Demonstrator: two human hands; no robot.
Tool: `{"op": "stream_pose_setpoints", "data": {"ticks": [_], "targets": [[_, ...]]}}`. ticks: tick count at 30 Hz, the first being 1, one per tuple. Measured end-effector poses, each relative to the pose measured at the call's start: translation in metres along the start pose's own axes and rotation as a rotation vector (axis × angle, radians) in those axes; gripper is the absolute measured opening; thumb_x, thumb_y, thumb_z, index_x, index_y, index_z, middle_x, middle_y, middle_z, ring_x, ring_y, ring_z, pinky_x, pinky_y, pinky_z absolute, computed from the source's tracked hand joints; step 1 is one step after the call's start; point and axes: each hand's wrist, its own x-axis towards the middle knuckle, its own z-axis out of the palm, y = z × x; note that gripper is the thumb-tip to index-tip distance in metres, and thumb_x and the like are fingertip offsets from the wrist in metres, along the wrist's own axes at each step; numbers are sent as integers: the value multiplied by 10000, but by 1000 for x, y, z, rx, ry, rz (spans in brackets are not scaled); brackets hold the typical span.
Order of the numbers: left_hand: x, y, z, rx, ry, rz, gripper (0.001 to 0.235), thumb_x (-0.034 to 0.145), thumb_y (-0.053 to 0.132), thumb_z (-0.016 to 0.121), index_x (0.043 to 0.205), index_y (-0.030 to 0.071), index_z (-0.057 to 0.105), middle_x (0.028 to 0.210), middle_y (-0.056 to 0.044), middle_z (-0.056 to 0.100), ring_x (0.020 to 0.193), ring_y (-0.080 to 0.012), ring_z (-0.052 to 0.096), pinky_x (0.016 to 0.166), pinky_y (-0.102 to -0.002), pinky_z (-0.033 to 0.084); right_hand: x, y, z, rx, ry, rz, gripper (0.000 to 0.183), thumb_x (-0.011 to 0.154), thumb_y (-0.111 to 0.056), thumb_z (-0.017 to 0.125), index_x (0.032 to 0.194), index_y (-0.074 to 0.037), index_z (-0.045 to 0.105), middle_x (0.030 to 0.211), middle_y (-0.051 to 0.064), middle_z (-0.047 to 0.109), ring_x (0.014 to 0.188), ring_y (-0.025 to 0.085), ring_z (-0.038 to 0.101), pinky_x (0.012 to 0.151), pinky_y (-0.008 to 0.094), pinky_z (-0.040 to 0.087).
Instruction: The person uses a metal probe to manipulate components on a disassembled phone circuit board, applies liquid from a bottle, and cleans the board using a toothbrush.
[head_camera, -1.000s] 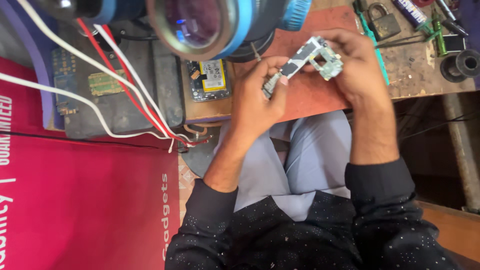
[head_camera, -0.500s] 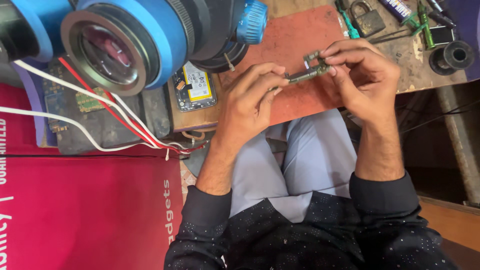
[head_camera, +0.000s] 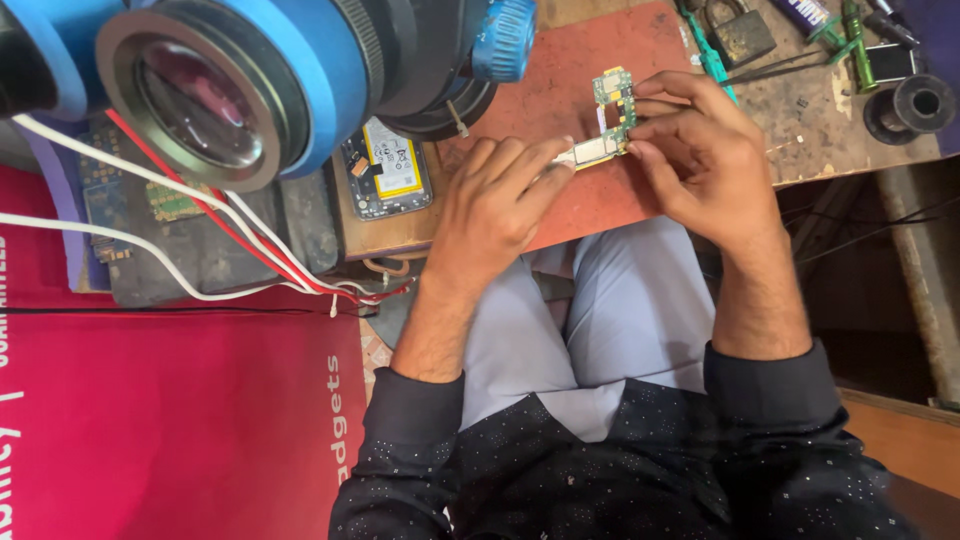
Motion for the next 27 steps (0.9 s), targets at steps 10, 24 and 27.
{"op": "stream_pose_setpoints", "data": {"ticks": [10, 24, 27], "targets": [[4, 8, -1, 133, -45, 98, 133, 908, 57, 675, 1020, -9, 703, 1188, -75, 683, 924, -203, 588, 847, -343, 501, 17, 15, -7, -114, -199, -4, 169, 879, -8, 795, 987, 40, 674, 1275, 186, 493, 1067, 265, 620, 878, 340, 531], [0, -1, 6, 44, -33, 46, 145, 909, 55, 675, 1040, -1, 704, 1181, -73, 677, 986, -227, 613, 848, -375, 486, 3, 10, 1, -125, -76, -38, 142, 910, 18, 770, 995, 22, 656, 1119, 119, 610, 1028, 209, 640, 879, 311, 533], [-1, -2, 7, 44, -40, 33, 158, 907, 56, 671, 1052, 2, 703, 1176, -78, 677, 996, -233, 615, 854, -385, 479, 2, 4, 7, -38, -49, 87, 120, 938, 19, 745, 1014, 31, 653, 1102, 102, 672, 936, 166, 676, 772, 269, 535]]}}
